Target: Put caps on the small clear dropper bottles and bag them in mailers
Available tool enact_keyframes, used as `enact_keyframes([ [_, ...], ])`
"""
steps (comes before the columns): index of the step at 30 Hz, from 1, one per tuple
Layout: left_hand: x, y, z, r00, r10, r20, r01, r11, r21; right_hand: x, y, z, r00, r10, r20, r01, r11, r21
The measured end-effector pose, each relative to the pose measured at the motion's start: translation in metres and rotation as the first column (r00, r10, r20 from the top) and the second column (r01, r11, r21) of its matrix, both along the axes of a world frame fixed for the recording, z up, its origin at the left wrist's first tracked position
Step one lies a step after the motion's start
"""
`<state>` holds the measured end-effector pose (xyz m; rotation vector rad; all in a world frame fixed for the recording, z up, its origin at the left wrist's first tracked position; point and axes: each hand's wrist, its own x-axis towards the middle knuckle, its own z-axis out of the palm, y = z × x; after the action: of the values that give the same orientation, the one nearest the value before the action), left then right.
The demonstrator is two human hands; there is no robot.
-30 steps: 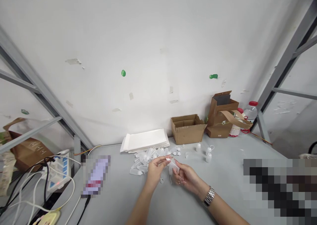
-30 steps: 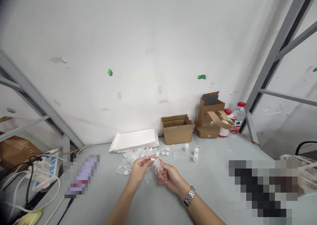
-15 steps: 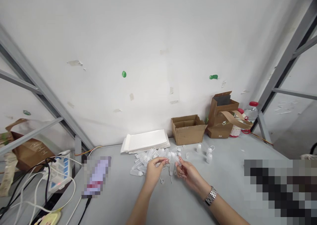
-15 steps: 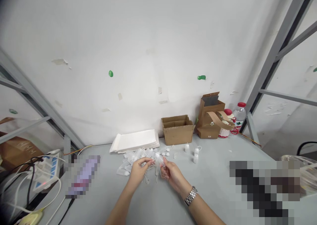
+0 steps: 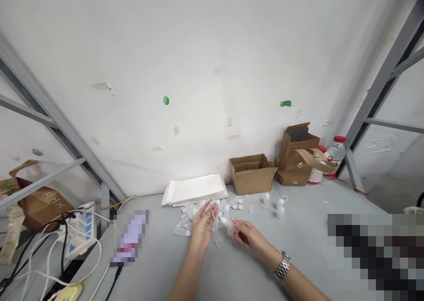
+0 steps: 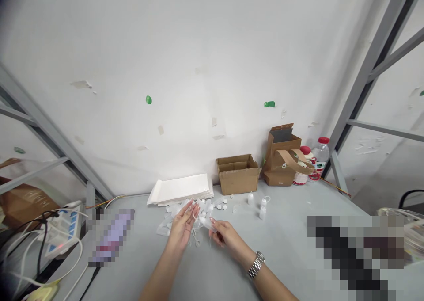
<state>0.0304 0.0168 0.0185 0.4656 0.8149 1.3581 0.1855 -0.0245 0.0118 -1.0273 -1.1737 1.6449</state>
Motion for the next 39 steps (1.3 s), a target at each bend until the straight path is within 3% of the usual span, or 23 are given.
enact_keyframes([
  [4, 0.006, -0.002, -0.003, 0.999, -0.040, 0.002, 0.041, 0.999, -0.018, 0.000, 0.002, 0.002, 0.994, -0.083, 0.072, 0.079, 0.995, 0.055],
  [19, 0.010, -0.003, -0.006, 0.999, -0.043, -0.029, 0.042, 0.999, -0.013, 0.002, 0.006, -0.009, 0.963, -0.101, 0.250, 0.072, 0.990, 0.121],
  [31, 0.008, -0.003, -0.004, 0.937, -0.046, -0.347, 0.089, 0.990, 0.110, 0.006, 0.003, -0.002, 0.856, -0.186, 0.482, 0.082, 0.970, 0.228],
  [39, 0.008, -0.005, -0.002, 0.915, -0.060, -0.398, 0.111, 0.988, 0.105, 0.007, 0.002, 0.005, 0.852, -0.184, 0.490, 0.069, 0.967, 0.244],
])
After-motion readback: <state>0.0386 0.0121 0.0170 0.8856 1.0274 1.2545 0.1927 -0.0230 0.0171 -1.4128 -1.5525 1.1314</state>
